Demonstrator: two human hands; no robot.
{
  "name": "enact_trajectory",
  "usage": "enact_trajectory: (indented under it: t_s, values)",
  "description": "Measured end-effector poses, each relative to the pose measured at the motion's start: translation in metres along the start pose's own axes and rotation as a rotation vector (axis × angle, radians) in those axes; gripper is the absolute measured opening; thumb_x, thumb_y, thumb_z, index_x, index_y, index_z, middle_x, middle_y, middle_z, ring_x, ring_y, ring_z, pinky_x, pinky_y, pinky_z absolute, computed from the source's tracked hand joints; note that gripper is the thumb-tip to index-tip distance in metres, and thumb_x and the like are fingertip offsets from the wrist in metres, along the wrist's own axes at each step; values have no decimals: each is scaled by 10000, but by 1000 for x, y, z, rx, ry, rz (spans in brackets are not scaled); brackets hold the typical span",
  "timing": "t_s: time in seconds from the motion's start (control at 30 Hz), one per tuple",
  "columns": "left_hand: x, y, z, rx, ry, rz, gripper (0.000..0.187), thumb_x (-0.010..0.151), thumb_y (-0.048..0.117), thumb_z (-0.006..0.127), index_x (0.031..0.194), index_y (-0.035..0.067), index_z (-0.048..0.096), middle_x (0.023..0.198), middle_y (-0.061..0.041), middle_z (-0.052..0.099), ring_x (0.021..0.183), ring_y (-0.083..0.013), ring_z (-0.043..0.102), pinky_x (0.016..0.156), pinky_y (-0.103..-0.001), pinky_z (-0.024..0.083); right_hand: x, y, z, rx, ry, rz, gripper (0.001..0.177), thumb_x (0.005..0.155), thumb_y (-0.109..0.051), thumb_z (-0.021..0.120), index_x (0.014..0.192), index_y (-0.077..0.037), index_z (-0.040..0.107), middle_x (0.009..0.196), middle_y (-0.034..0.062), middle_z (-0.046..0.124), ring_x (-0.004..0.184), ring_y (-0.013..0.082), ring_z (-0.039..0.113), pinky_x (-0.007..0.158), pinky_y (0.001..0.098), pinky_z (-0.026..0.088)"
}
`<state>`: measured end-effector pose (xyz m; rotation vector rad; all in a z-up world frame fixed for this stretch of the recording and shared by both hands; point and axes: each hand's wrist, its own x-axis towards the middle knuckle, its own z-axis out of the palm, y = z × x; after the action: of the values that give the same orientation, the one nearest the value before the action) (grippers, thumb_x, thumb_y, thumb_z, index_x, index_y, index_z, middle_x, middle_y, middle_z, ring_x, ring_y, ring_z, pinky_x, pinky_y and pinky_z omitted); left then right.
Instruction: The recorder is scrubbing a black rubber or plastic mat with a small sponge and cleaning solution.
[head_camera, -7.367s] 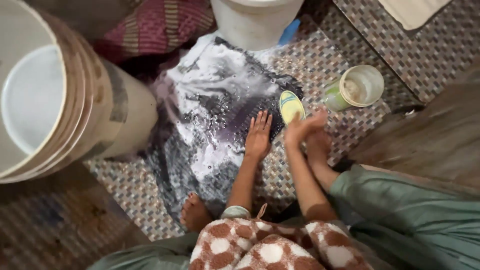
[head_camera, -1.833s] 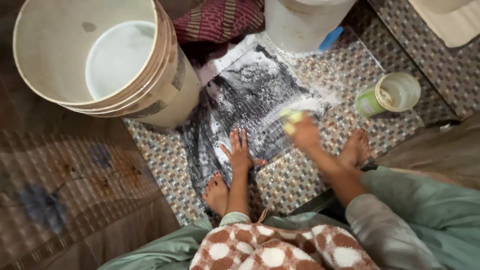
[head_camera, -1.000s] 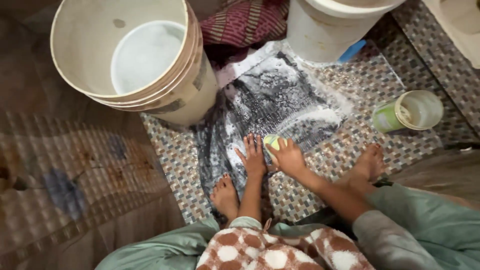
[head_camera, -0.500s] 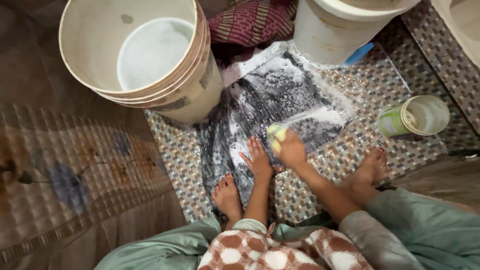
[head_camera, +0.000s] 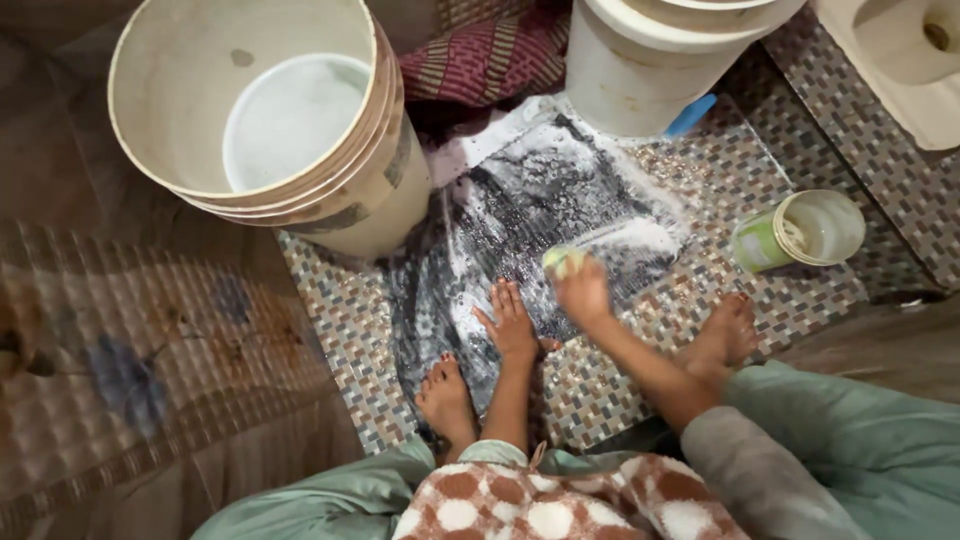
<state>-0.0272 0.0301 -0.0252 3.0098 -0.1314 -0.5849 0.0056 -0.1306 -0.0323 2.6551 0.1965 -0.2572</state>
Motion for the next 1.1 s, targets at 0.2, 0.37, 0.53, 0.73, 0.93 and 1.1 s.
enact_trajectory:
  t_s: [0.2, 0.37, 0.53, 0.73, 0.93, 1.1]
  values:
    - [-10, -6, -3, 14, 39, 37, 1645, 388, 735, 888, 1647, 73, 63, 1742, -93, 41, 1602, -271, 30, 1187, -731, -68, 0, 75, -17, 409, 138, -130, 457, 989, -462, 539, 1444, -487, 575, 1354, 220, 624, 999, 346, 679, 840, 479, 565]
    - [-15, 1, -18, 44, -48, 42, 1648, 386, 742, 893, 1651, 117, 41, 1735, -71, 10, 1591, -269, 11, 1172, -738, -82, 25, 112, 24, 255, -4, 260, 399, 923, -507, 556, 1288, -382, 656, 1264, 166, 662, 943, 308, 683, 697, 438, 548]
    - [-13, 8, -20, 74, -93, 46, 1652, 395, 741, 896, 1652, 131, 13, 1732, -66, -28, 1588, -270, -18, 1168, -726, -97, -7, 13, -3, 21, -15, 42, 274, 972, -395, 600, 1181, -280, 736, 1141, 89, 705, 1096, 311, 607, 788, 444, 529]
    - [-24, 5, -31, -14, -107, 53, 1641, 411, 767, 876, 1637, 90, 21, 1736, -66, -21, 1602, -268, -43, 1175, -717, -103, -2, 76, 23, 330, 134, 29, 386, 937, -571, 624, 1234, -342, 715, 1170, 154, 686, 985, 314, 648, 813, 452, 539]
    - [-17, 12, -24, -34, -36, 109, 1660, 381, 753, 876, 1651, 95, 34, 1748, -52, 11, 1600, -257, -19, 1176, -742, -92, 22, 70, 73, 174, 304, 369, 267, 1116, -472, 560, 1321, -386, 708, 1142, 200, 708, 839, 340, 640, 918, 540, 546]
    - [-14, 10, -37, -88, -184, 54, 1677, 390, 718, 911, 1638, 111, -31, 1738, -37, -57, 1591, -254, -75, 1175, -710, -111, -16, 19, -25, 317, 410, -121, 381, 842, -381, 654, 1189, -250, 738, 1087, 150, 688, 982, 358, 647, 772, 485, 547]
